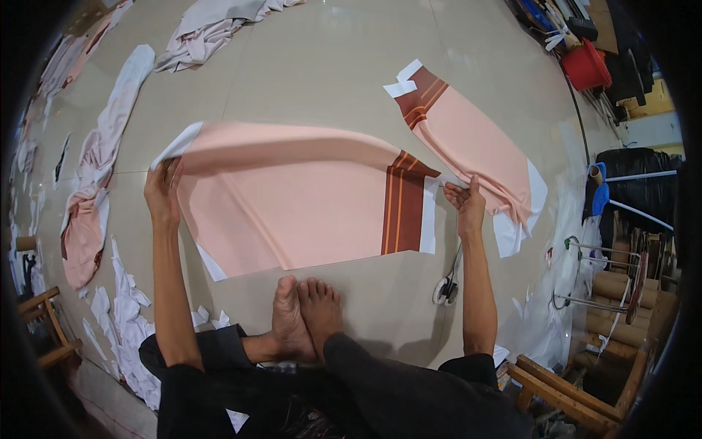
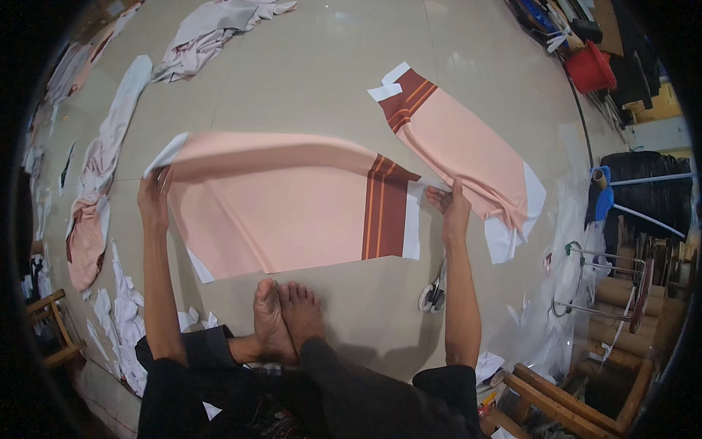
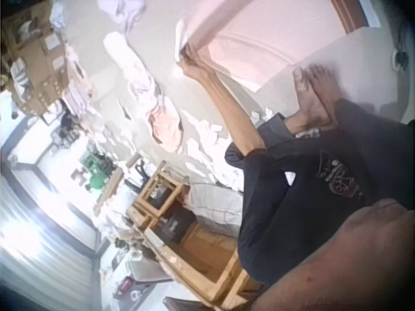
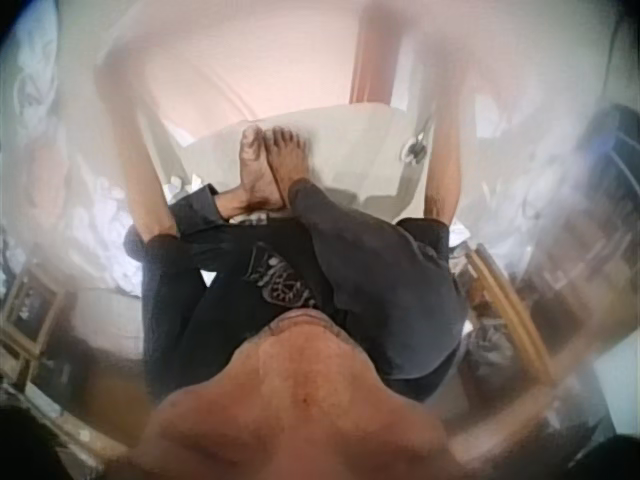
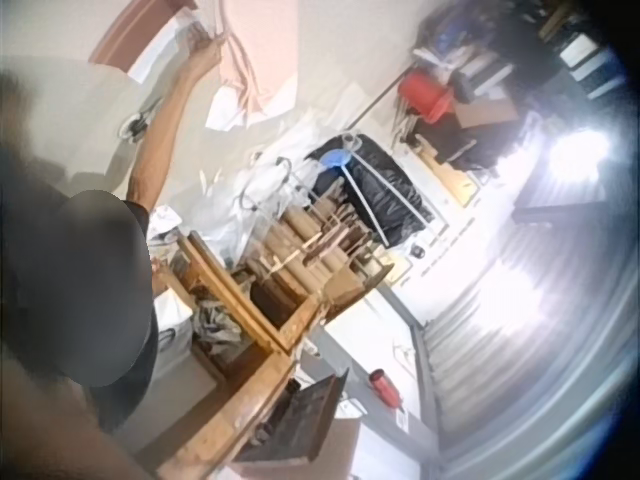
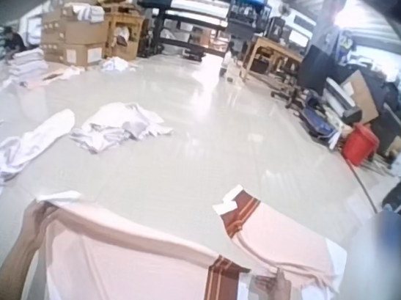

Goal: The person sits on the floor and uses shears to cut a large piece of light pink fabric with a striped border into smaller rectangular pieces. The person repeatedly folds the fabric, cuts along the edges, and sets the cut pieces aside.

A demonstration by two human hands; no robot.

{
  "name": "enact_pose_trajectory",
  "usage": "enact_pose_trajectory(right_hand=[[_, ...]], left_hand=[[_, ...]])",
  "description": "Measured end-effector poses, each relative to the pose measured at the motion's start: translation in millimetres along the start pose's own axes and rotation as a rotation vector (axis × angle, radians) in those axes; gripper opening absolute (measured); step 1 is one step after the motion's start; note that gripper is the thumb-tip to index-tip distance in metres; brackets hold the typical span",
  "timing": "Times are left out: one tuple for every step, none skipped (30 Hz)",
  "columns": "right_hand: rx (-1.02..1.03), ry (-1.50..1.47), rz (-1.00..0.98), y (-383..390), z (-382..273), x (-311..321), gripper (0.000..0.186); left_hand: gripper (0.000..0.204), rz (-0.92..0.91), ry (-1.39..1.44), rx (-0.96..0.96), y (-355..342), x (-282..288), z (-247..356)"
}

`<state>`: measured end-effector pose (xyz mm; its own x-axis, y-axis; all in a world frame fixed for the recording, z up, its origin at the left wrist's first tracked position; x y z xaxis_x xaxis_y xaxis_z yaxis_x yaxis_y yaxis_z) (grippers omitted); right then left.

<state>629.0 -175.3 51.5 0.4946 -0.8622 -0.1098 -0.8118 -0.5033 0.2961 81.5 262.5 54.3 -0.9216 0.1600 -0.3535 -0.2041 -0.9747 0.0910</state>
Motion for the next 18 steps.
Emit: enact_pose_trajectory(right_hand=[[-0.013, 0.054, 0.004, 10, 6, 2, 0.041], [-0.027, 0.108, 0.008, 21, 13, 6, 0.043], [-0.051, 0.153, -0.003, 29, 27, 4, 0.044], [-0.035, 0.237, 0.008, 42, 23, 27, 0.041], [-0.013, 0.267, 0.017, 53, 26, 36, 0.037], [0.006, 0.290, 0.019, 64, 34, 40, 0.034], [0.024, 0.315, 0.021, 74, 40, 46, 0.031], [-0.012, 0.293, 0.024, 81, 49, 56, 0.020], [-0.016, 0.315, 0.022, 86, 56, 61, 0.019], [-0.022, 0.322, -0.002, 86, 67, 54, 0.018], [-0.026, 0.338, -0.004, 91, 70, 53, 0.017], [-0.020, 0.314, 0.003, 94, 74, 51, 0.016], [-0.012, 0.313, -0.007, 95, 77, 48, 0.017], [-0.002, 0.321, 0.006, 99, 76, 55, 0.017], [0.012, 0.333, 0.016, 103, 72, 60, 0.018], [0.006, 0.365, 0.014, 105, 70, 59, 0.018], [-0.004, 0.395, 0.003, 105, 70, 54, 0.018], [-0.015, 0.425, -0.007, 106, 70, 50, 0.018]], left_hand=[[0.037, 0.042, 0.075, -0.005, 15, 21, -7], [0.038, 0.084, 0.150, -0.009, 29, 49, -14], [0.039, 0.136, 0.210, -0.023, 48, 74, -12], [0.041, 0.149, 0.288, 0.027, 62, 71, -29], [0.042, 0.176, 0.342, 0.060, 79, 72, -32], [0.044, 0.206, 0.389, 0.088, 92, 77, -33], [0.045, 0.227, 0.353, 0.133, 99, 79, -35], [0.046, 0.246, 0.318, 0.178, 105, 84, -38], [0.047, 0.265, 0.282, 0.222, 111, 92, -40], [0.046, 0.175, 0.188, 0.253, 108, 148, -55], [0.047, 0.119, 0.037, 0.287, 107, 155, -54], [0.049, 0.063, -0.116, 0.318, 108, 160, -55], [0.051, 0.006, -0.269, 0.347, 109, 165, -58], [0.046, -0.012, -0.330, 0.325, 112, 143, -58], [0.042, -0.028, -0.385, 0.300, 119, 105, -46], [0.040, -0.032, -0.448, 0.264, 123, 81, -30], [0.042, -0.050, -0.552, 0.222, 124, 76, -21], [0.045, -0.070, -0.656, 0.180, 125, 71, -14]])
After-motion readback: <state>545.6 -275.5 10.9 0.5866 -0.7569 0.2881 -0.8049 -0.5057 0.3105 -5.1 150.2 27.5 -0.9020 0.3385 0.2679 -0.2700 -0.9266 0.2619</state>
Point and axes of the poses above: each hand's wrist, its own y-axis away from the middle knuckle, its own x-axis out of the back of the hand, z = x × y, the point moved 5 cm from there along -y, towards the middle knuckle, and after that the axes turned 4 degrees about -z, right-handed, at the moved point
